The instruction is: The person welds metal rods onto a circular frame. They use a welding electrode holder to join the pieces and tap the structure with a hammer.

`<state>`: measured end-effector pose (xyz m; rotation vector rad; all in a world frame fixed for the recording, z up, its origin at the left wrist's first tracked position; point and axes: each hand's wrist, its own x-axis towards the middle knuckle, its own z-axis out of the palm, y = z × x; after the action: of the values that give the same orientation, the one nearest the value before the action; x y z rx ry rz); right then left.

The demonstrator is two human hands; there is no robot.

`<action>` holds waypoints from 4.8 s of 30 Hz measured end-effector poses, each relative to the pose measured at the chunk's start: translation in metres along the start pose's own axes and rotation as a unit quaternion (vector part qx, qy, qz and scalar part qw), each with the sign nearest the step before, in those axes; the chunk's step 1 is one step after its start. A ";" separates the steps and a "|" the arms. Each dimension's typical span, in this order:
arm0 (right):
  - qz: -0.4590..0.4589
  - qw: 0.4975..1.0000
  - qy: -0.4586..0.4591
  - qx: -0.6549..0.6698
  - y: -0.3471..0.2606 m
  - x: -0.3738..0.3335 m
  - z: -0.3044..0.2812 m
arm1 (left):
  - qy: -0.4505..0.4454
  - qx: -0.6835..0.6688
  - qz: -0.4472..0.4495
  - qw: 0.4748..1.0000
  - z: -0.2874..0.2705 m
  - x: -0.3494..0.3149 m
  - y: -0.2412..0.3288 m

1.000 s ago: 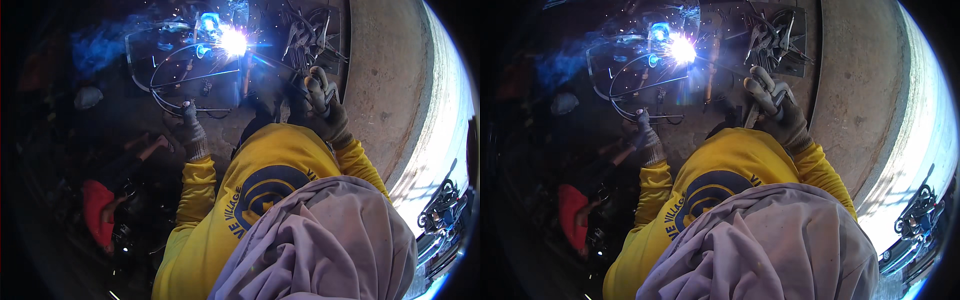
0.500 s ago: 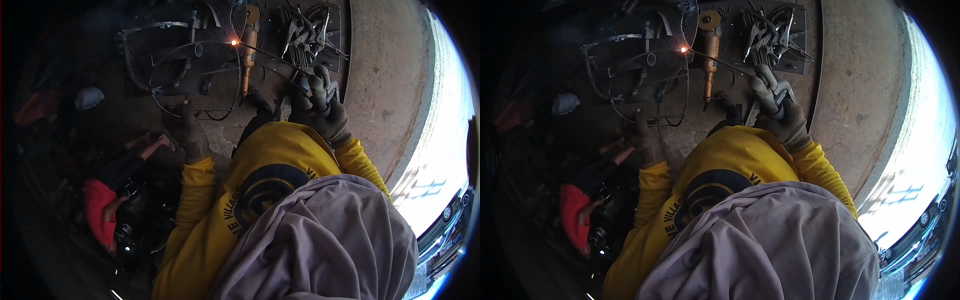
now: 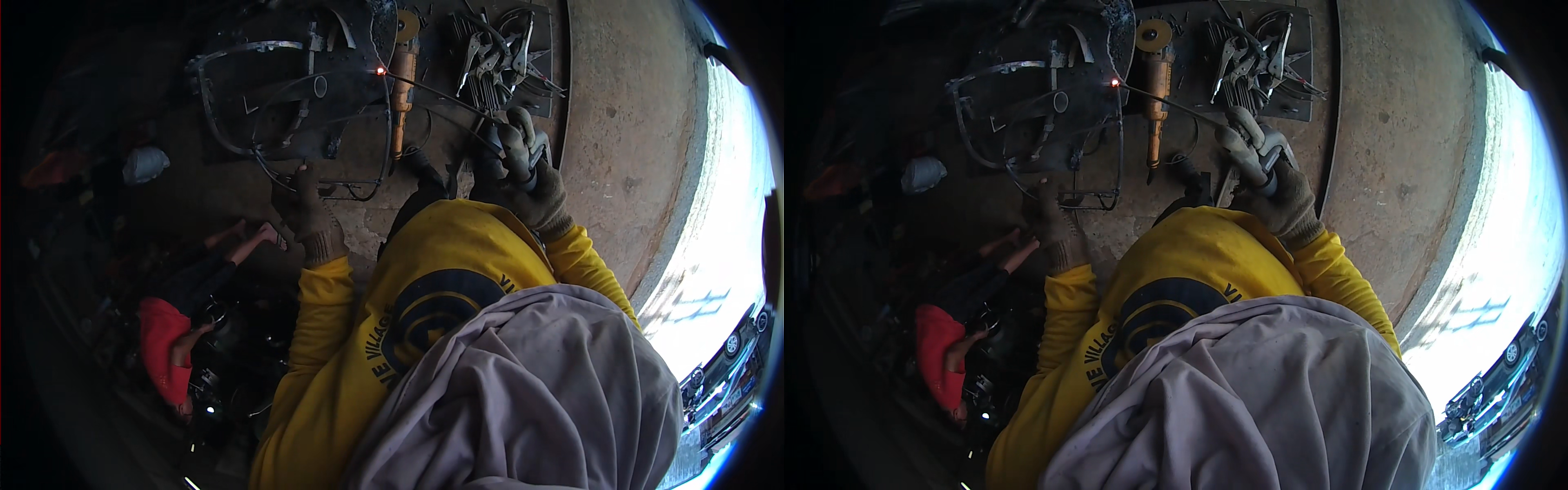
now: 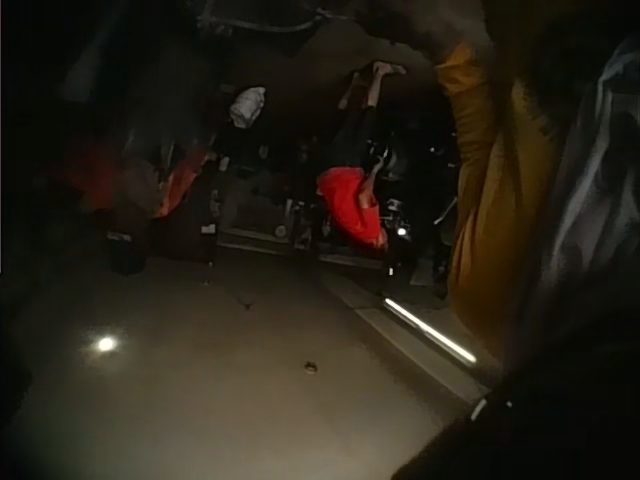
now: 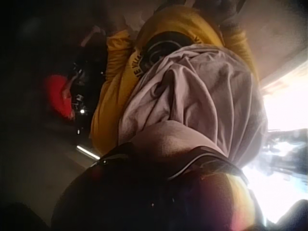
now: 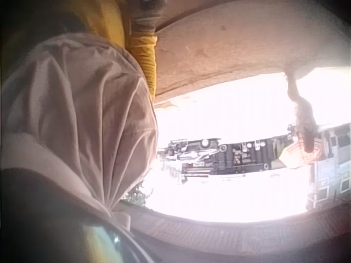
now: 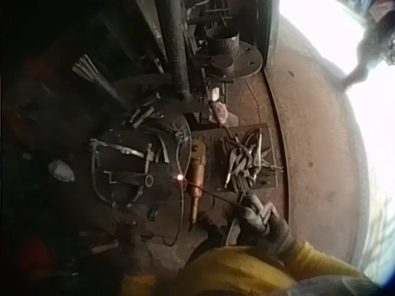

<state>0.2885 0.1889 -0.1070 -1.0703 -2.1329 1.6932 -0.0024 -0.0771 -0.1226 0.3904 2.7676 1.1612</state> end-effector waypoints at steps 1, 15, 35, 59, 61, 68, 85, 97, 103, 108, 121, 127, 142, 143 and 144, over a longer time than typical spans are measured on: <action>0.004 1.000 0.002 -0.012 0.000 0.000 0.000 | -0.001 0.008 0.022 1.000 0.001 0.001 0.002; 0.000 1.000 0.000 0.009 -0.005 0.004 0.002 | 0.083 -0.250 -0.196 0.945 0.006 0.004 0.021; -0.088 0.995 0.041 -0.006 -0.002 0.003 0.010 | -0.031 -0.107 -0.054 0.992 -0.002 0.010 0.042; 0.016 0.996 0.018 0.083 0.005 -0.002 0.000 | 0.057 -0.033 -0.080 0.995 0.009 -0.006 0.017; -0.005 0.996 0.011 0.083 0.001 -0.003 -0.002 | 0.069 -0.055 -0.054 0.995 0.007 -0.011 0.067; 0.006 0.998 0.006 0.055 0.019 -0.014 -0.001 | 0.153 -0.027 0.115 0.981 0.006 -0.006 0.084; 0.070 0.980 0.005 0.183 -0.005 -0.014 -0.003 | 0.182 0.137 0.291 0.929 -0.015 0.022 0.121; 0.034 0.995 -0.023 0.096 0.009 -0.001 0.005 | 0.097 0.021 0.164 0.982 -0.004 0.020 0.138; 0.104 0.968 -0.048 0.223 0.001 0.003 0.003 | 0.158 0.298 0.336 0.879 -0.008 0.029 0.118; 0.110 0.977 -0.068 0.171 0.000 0.004 0.000 | 0.192 0.437 0.421 0.772 -0.013 0.025 0.118; 0.064 0.986 -0.068 0.139 -0.013 0.009 0.002 | 0.159 0.235 0.288 0.915 -0.011 0.022 0.130; 0.046 0.986 -0.063 0.149 -0.001 0.009 0.008 | 0.169 0.244 0.337 0.893 -0.006 0.013 0.155; 0.085 0.964 -0.089 0.237 0.002 0.008 0.010 | 0.205 0.307 0.282 0.885 -0.007 0.022 0.121; 0.090 0.958 -0.092 0.255 0.001 0.008 0.010 | 0.223 0.387 0.283 0.849 -0.006 0.022 0.118; 0.094 0.953 -0.096 0.271 0.000 0.008 0.010 | 0.240 0.463 0.280 0.806 -0.005 0.021 0.114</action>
<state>0.2770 0.1863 -0.1121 -0.9909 -1.5304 2.3651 -0.0019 0.0020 -0.0379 1.1996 3.6321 -0.2726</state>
